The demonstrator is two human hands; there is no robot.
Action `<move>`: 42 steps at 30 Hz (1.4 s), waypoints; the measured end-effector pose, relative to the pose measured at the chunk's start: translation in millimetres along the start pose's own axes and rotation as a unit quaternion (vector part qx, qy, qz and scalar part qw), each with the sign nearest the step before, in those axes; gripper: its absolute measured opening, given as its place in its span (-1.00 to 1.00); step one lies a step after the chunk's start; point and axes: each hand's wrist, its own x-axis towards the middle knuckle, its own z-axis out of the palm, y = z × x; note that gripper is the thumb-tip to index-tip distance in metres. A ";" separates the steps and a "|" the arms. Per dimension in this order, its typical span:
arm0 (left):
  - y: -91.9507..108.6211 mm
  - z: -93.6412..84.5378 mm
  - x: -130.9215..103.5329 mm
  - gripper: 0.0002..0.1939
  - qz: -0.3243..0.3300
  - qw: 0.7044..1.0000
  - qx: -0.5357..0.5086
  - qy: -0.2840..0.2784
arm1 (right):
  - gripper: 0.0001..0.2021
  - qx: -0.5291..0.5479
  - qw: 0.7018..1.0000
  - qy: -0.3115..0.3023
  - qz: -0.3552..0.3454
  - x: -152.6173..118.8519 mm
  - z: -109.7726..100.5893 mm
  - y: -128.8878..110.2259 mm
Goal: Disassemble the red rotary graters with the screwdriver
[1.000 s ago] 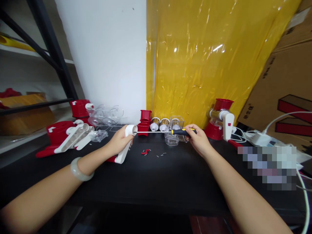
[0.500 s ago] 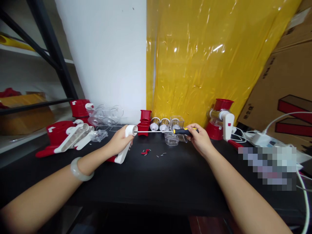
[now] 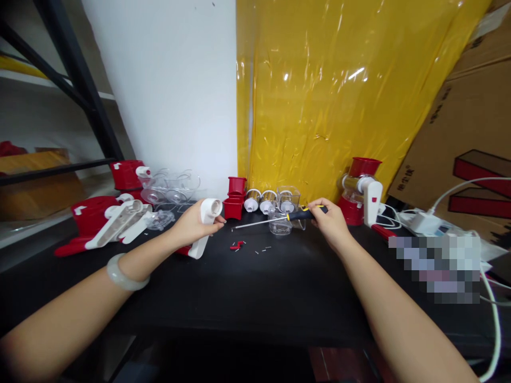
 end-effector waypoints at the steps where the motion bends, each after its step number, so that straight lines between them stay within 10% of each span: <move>1: 2.3 1.1 -1.7 -0.52 0.006 1.000 -0.011 -0.011 | -0.82 -0.005 1.000 -0.003 0.000 -1.1 0.9 -0.7; 20: 11.4 8.9 -10.7 -0.62 0.044 0.994 0.093 -0.033 | -0.86 0.022 0.999 -0.015 -0.030 -4.9 2.8 -3.5; 42: -7.4 25.9 -10.1 -0.75 0.054 0.976 0.169 -0.124 | -0.69 -0.191 0.978 -0.020 -0.079 -11.3 12.1 -3.8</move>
